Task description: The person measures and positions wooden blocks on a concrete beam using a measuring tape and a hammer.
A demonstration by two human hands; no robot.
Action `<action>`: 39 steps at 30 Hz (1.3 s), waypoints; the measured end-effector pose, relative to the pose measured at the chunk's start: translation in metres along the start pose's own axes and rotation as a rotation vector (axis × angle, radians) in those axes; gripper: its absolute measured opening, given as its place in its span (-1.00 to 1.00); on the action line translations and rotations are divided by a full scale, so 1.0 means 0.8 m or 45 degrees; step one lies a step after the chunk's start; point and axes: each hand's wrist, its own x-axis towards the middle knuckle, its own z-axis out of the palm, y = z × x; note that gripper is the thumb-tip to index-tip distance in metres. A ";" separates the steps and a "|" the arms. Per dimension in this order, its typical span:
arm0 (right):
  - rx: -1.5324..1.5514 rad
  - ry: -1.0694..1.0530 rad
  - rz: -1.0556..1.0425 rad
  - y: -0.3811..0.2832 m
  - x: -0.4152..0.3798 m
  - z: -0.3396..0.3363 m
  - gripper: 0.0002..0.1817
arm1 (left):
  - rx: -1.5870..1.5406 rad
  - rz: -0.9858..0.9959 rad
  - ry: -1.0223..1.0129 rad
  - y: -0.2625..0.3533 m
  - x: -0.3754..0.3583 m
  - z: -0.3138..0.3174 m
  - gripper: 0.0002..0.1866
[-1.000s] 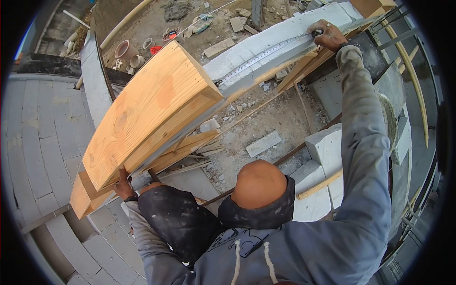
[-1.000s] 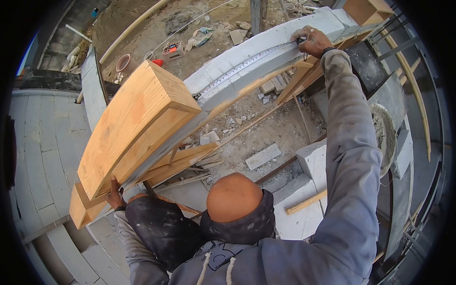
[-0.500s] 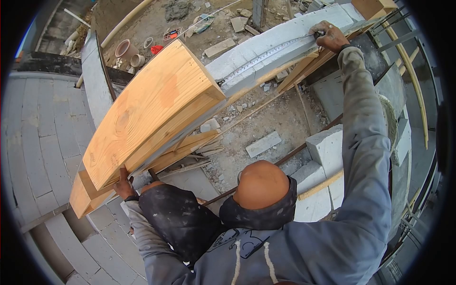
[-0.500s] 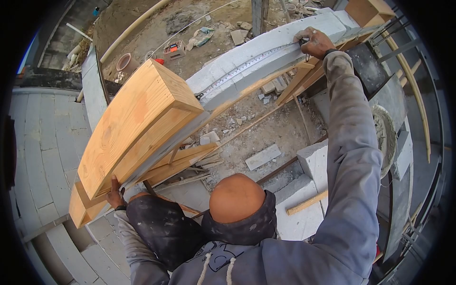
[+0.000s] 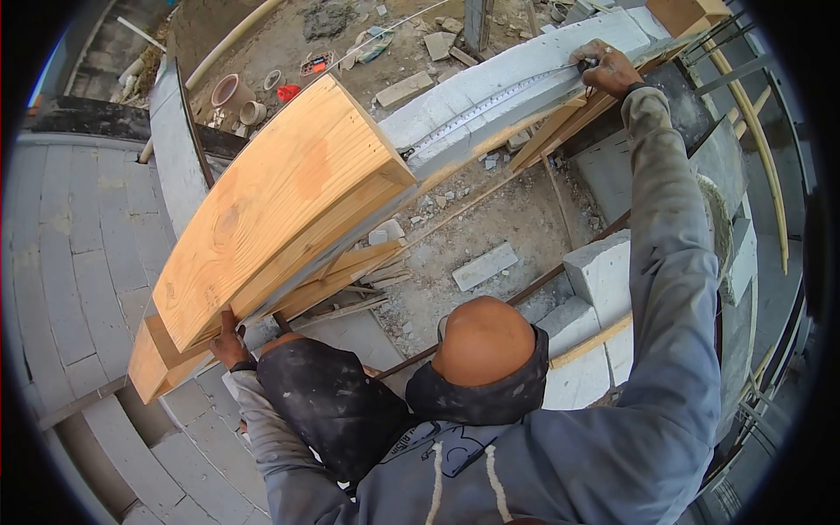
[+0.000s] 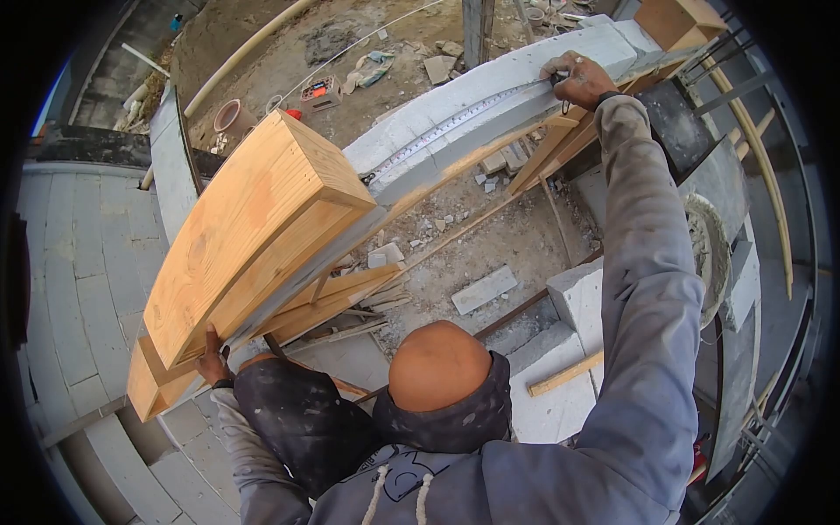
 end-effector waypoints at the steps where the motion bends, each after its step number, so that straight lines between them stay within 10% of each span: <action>1: 0.000 -0.001 -0.001 0.004 0.001 0.001 -0.58 | -0.008 -0.026 0.009 0.001 0.000 0.000 -0.45; 17: -0.045 -0.022 -0.015 0.002 0.002 0.000 -0.57 | -0.007 -0.022 0.015 0.001 -0.001 0.001 -0.18; 39: -0.021 -0.025 -0.054 0.005 0.002 0.000 -0.56 | 0.008 0.029 0.025 0.003 -0.003 0.002 -0.57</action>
